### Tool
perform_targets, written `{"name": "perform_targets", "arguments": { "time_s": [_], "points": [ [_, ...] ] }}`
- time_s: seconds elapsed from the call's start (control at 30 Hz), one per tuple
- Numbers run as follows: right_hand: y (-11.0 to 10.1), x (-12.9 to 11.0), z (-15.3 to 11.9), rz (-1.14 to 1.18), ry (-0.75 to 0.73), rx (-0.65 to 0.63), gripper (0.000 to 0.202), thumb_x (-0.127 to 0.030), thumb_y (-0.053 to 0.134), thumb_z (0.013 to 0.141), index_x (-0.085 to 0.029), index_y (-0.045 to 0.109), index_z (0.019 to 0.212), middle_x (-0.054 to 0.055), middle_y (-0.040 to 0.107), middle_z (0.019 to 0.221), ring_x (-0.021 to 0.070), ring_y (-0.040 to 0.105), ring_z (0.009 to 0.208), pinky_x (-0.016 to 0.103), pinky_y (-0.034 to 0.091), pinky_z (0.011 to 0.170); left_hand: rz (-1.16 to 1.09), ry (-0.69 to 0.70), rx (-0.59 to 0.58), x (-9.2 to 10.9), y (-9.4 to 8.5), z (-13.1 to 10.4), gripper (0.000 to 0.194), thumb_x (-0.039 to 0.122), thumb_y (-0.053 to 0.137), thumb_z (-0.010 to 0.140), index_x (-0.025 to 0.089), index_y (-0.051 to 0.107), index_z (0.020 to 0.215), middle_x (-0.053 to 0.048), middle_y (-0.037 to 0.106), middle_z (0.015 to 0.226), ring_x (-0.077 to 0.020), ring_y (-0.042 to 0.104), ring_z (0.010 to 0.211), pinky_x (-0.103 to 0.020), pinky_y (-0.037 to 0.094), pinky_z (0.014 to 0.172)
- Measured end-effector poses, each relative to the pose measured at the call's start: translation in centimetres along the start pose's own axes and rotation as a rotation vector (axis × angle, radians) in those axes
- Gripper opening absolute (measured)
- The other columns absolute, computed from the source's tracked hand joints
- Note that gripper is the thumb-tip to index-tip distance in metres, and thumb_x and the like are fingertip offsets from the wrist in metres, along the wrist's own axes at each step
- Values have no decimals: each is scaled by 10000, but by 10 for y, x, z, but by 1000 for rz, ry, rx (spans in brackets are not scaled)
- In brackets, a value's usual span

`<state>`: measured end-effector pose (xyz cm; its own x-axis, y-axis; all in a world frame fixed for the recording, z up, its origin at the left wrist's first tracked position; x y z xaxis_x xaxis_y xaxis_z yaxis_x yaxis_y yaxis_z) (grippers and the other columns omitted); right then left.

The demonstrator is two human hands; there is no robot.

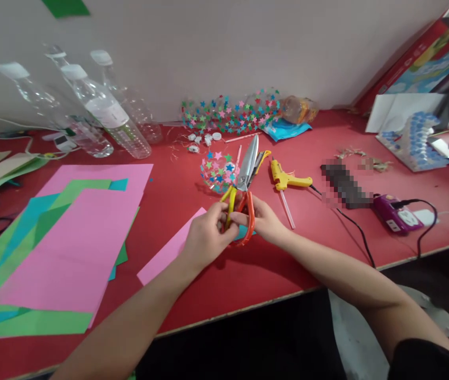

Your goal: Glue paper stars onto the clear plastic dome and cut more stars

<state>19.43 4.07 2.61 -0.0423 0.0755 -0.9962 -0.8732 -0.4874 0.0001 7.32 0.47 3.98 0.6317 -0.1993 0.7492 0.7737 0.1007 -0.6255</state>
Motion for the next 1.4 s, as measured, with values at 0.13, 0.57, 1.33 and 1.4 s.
{"name": "perform_targets", "arguments": {
  "time_s": [0.13, 0.57, 1.33, 1.4],
  "points": [
    [1, 6, 2, 109, 38, 7, 358, -482, 731, 738, -197, 579, 893, -8, 631, 820, 137, 597, 713, 292, 527, 716, -11, 15, -34, -4, 3, -2, 160, 276, 591, 810, 207, 563, 951, 51, 599, 640, -103, 567, 538, -209, 430, 537],
    [-40, 2, 11, -156, -102, 291, 234, -352, 618, 795, -219, 496, 945, -13, 549, 840, 124, 515, 708, 265, 467, 668, 467, 102, -264, -41, 30, 14, 495, 413, 727, 744, 177, 563, 1146, -159, 585, 1173, -383, 522, 1152, -539, 406, 998],
    [-32, 3, 10, -481, -115, 209, 257, -279, 676, 770, -181, 549, 971, 15, 588, 907, 145, 533, 766, 273, 430, 677, 294, -135, -279, -44, 27, 20, 475, 292, 731, 616, 231, 548, 1049, -129, 595, 1084, -388, 559, 1124, -531, 468, 932],
    [-31, 4, 10, -480, -110, 203, 260, -275, 675, 768, -181, 549, 975, 15, 588, 903, 142, 528, 757, 271, 427, 668, 264, -142, -297, -45, 29, 21, 454, 282, 724, 618, 229, 551, 1035, -117, 600, 1040, -363, 597, 1043, -514, 483, 901]
  ]
}}
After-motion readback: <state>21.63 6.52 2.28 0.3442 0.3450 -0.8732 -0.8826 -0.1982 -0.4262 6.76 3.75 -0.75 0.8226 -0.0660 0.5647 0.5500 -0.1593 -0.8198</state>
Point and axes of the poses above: each hand's wrist, its own z-axis towards the middle knuckle, its own y-axis out of the palm, x = y × z, the point moved 6 cm from there along z, towards the middle knuckle
